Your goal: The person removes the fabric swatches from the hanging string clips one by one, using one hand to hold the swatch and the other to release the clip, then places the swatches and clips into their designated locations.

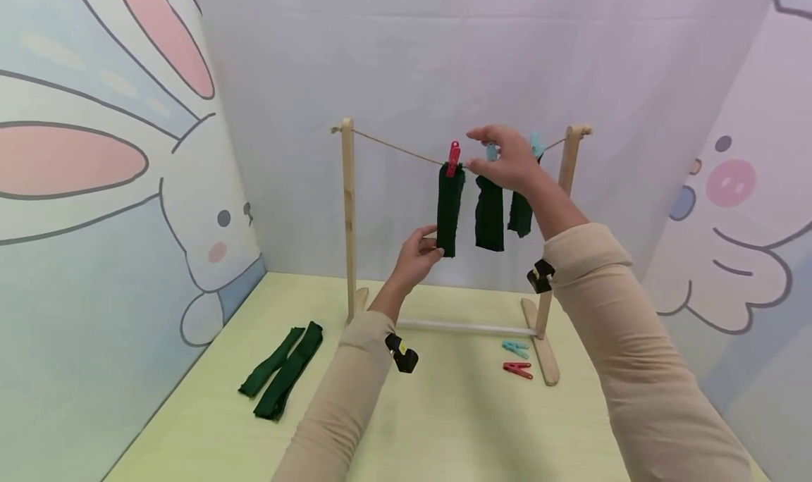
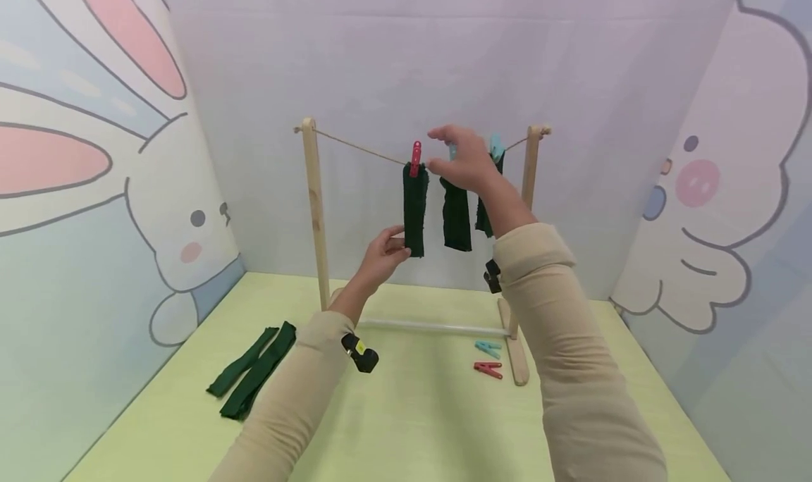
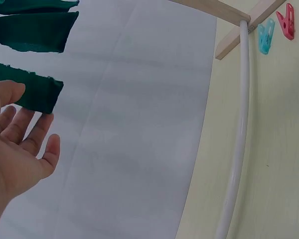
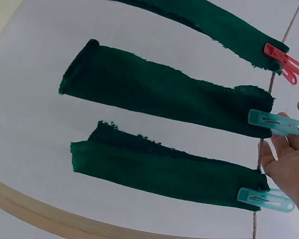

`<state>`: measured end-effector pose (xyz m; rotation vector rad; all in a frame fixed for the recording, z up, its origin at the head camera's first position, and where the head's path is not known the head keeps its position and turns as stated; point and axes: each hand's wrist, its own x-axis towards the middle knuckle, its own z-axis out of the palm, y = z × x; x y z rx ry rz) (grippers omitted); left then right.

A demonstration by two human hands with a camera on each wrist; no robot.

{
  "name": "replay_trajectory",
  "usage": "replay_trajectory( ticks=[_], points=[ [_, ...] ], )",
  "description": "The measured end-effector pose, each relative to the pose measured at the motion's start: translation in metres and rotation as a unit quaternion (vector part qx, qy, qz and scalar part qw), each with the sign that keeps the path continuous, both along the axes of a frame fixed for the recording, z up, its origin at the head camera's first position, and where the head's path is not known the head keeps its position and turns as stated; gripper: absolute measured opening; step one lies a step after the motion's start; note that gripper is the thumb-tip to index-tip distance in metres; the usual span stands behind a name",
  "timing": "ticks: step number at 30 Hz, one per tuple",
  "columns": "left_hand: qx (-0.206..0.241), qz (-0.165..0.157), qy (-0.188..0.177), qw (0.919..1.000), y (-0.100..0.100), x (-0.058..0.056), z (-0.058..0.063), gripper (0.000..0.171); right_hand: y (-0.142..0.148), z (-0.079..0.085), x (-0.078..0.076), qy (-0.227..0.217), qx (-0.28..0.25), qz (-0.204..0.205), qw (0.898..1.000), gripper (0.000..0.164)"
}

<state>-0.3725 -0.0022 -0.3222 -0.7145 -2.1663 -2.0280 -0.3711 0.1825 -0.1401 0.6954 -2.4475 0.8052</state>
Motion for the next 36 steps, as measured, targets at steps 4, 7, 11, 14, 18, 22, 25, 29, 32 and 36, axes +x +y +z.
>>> replay_trajectory(
  ticks=[4, 7, 11, 14, 18, 22, 25, 29, 32, 36],
  points=[
    [-0.002, 0.028, 0.006, 0.9996, -0.003, 0.014, 0.008, 0.031, -0.005, 0.000, -0.001, -0.013, 0.011, 0.000, 1.000, 0.048],
    [-0.004, 0.040, 0.005, 0.9992, -0.005, 0.020, 0.011, 0.024, -0.007, 0.002, -0.004, -0.025, 0.015, 0.000, 1.000, 0.051],
    [-0.005, 0.044, 0.002, 0.9990, -0.007, 0.024, 0.012, 0.021, -0.011, 0.003, -0.008, -0.040, 0.016, 0.003, 0.999, 0.051],
    [0.000, 0.047, 0.002, 0.9989, -0.005, 0.011, 0.001, 0.020, -0.015, 0.003, -0.010, -0.049, 0.013, 0.011, 0.999, 0.046],
    [0.009, 0.051, 0.004, 0.9987, -0.003, -0.005, -0.012, 0.020, -0.016, 0.004, -0.009, -0.051, 0.003, 0.023, 0.998, 0.039],
    [0.009, 0.051, 0.006, 0.9986, -0.004, -0.006, -0.013, 0.019, -0.013, 0.006, -0.006, -0.051, -0.014, 0.022, 0.998, 0.036],
    [0.008, 0.056, 0.010, 0.9983, -0.005, -0.006, -0.014, 0.018, -0.012, 0.007, -0.004, -0.055, -0.033, 0.016, 0.998, 0.036],
    [0.010, 0.059, 0.016, 0.9981, -0.006, -0.006, -0.014, 0.018, -0.013, 0.007, -0.002, -0.049, -0.050, 0.010, 0.997, 0.033],
    [0.012, 0.056, 0.018, 0.9982, -0.008, -0.004, -0.013, 0.018, -0.015, 0.007, -0.001, -0.037, -0.059, 0.005, 0.998, 0.031],
    [0.016, 0.058, 0.016, 0.9980, -0.010, -0.001, -0.012, 0.018, -0.018, 0.007, 0.002, -0.008, -0.062, 0.002, 0.998, 0.027]
  ],
)
